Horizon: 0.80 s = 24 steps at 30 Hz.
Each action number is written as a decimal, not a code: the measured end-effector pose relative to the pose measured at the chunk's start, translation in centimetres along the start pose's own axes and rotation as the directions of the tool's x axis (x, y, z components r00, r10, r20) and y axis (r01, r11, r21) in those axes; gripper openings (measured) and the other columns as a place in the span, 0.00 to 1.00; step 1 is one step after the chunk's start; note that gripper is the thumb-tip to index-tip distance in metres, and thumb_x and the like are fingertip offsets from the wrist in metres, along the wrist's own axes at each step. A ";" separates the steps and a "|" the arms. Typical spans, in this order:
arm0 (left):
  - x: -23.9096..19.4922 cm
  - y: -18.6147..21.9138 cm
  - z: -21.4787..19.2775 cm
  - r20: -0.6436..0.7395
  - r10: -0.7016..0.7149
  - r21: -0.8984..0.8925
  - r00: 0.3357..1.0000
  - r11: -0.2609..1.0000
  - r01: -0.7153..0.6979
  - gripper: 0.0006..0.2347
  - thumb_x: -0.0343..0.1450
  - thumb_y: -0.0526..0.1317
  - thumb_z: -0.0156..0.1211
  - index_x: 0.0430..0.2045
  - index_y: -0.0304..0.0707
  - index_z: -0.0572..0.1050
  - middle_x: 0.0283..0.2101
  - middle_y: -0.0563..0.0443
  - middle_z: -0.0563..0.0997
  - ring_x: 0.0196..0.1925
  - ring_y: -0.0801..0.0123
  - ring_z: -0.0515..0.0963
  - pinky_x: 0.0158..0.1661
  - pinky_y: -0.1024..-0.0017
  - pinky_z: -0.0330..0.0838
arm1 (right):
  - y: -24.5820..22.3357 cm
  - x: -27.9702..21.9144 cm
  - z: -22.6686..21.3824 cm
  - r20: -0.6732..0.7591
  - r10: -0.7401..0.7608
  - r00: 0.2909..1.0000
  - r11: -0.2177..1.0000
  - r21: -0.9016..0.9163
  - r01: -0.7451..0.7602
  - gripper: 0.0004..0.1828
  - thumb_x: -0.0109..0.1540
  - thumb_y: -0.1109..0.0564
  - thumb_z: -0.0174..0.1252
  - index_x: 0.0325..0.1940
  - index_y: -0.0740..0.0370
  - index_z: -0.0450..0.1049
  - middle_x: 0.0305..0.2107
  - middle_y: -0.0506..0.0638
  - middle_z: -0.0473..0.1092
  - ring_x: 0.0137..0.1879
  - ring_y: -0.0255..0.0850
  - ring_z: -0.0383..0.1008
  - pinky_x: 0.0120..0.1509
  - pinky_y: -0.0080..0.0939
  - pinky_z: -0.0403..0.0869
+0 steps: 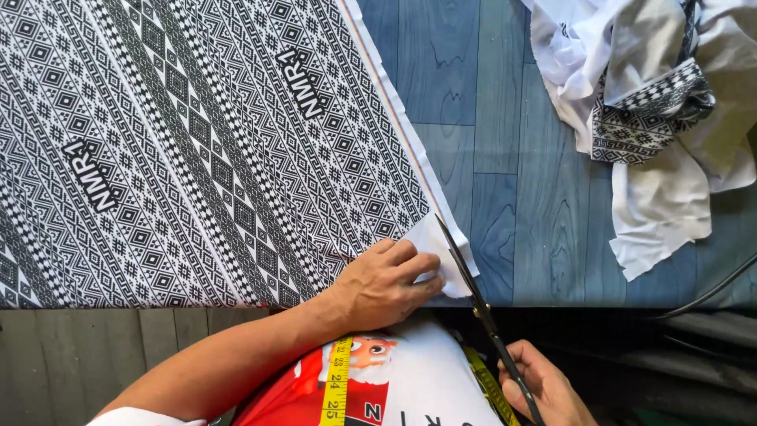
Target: Cutting out pattern pieces from printed fabric using scissors
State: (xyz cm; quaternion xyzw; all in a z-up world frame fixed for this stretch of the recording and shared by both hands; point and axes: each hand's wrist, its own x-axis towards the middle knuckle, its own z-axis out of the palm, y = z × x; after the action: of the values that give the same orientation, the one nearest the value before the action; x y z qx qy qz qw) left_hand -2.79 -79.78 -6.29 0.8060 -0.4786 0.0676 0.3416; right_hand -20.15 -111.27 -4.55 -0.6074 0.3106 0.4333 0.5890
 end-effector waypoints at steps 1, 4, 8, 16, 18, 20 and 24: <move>0.1 0.0 -0.1 -0.004 0.001 0.009 1.000 1.000 -0.001 0.05 0.74 0.38 0.54 0.40 0.45 0.76 0.47 0.49 0.75 0.37 0.59 0.70 0.34 0.64 0.65 | 0.3 0.2 -0.1 0.001 -0.003 1.000 1.000 -0.004 0.003 0.25 0.55 0.46 0.65 0.47 0.67 0.72 0.25 0.54 0.62 0.29 0.42 0.61 0.36 0.41 0.61; 0.1 0.0 0.0 -0.011 -0.002 0.008 1.000 1.000 0.002 0.04 0.74 0.38 0.54 0.39 0.45 0.76 0.46 0.49 0.75 0.37 0.59 0.70 0.33 0.64 0.64 | 0.8 0.3 -0.2 -0.018 0.030 0.999 0.999 0.038 -0.029 0.21 0.57 0.50 0.66 0.45 0.67 0.72 0.22 0.52 0.60 0.24 0.39 0.58 0.29 0.39 0.59; 0.0 -0.2 0.0 -0.006 0.003 0.003 1.000 1.000 -0.003 0.05 0.73 0.38 0.54 0.39 0.45 0.76 0.46 0.49 0.74 0.37 0.59 0.70 0.34 0.63 0.64 | 0.3 -0.2 0.2 0.017 0.017 1.000 0.984 0.177 -0.020 0.19 0.58 0.54 0.68 0.41 0.70 0.71 0.18 0.51 0.58 0.18 0.39 0.56 0.21 0.39 0.58; -0.4 -0.2 0.4 0.034 0.014 0.014 0.999 1.000 -0.015 0.06 0.73 0.39 0.54 0.41 0.44 0.76 0.54 0.48 0.76 0.39 0.59 0.71 0.35 0.63 0.65 | -2.1 0.6 0.7 -0.072 0.039 0.997 0.999 -0.036 -0.041 0.22 0.53 0.48 0.66 0.43 0.66 0.73 0.23 0.51 0.62 0.26 0.40 0.59 0.30 0.40 0.58; -0.4 -0.3 0.3 0.027 0.009 0.017 1.000 1.000 -0.010 0.06 0.73 0.39 0.54 0.39 0.44 0.76 0.54 0.47 0.77 0.39 0.59 0.71 0.35 0.63 0.65 | -2.8 0.7 1.2 -0.086 0.046 0.995 0.998 -0.046 -0.050 0.21 0.54 0.49 0.65 0.43 0.66 0.73 0.24 0.51 0.62 0.27 0.40 0.59 0.32 0.41 0.59; -0.4 -0.2 0.3 -0.006 0.015 -0.003 1.000 1.000 -0.015 0.05 0.73 0.38 0.53 0.38 0.41 0.76 0.55 0.47 0.77 0.37 0.59 0.71 0.34 0.64 0.65 | -3.1 0.5 1.5 -0.102 -0.041 0.994 0.995 -0.090 0.032 0.16 0.55 0.54 0.65 0.41 0.66 0.73 0.24 0.53 0.67 0.27 0.40 0.64 0.32 0.39 0.62; -0.4 -0.3 0.1 0.015 0.026 0.007 1.000 1.000 -0.027 0.06 0.72 0.37 0.53 0.40 0.41 0.74 0.51 0.47 0.75 0.37 0.59 0.71 0.35 0.63 0.63 | -3.7 0.6 2.2 -0.161 0.019 0.987 0.998 -0.059 -0.029 0.12 0.57 0.60 0.64 0.41 0.67 0.74 0.25 0.55 0.65 0.29 0.43 0.65 0.36 0.41 0.66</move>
State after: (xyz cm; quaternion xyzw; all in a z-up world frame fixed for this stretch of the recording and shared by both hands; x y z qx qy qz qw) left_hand -2.79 -79.46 -6.74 0.8014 -0.4915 0.0679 0.3340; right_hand -16.93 -108.65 -3.22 -0.6543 0.3507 0.3995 0.5379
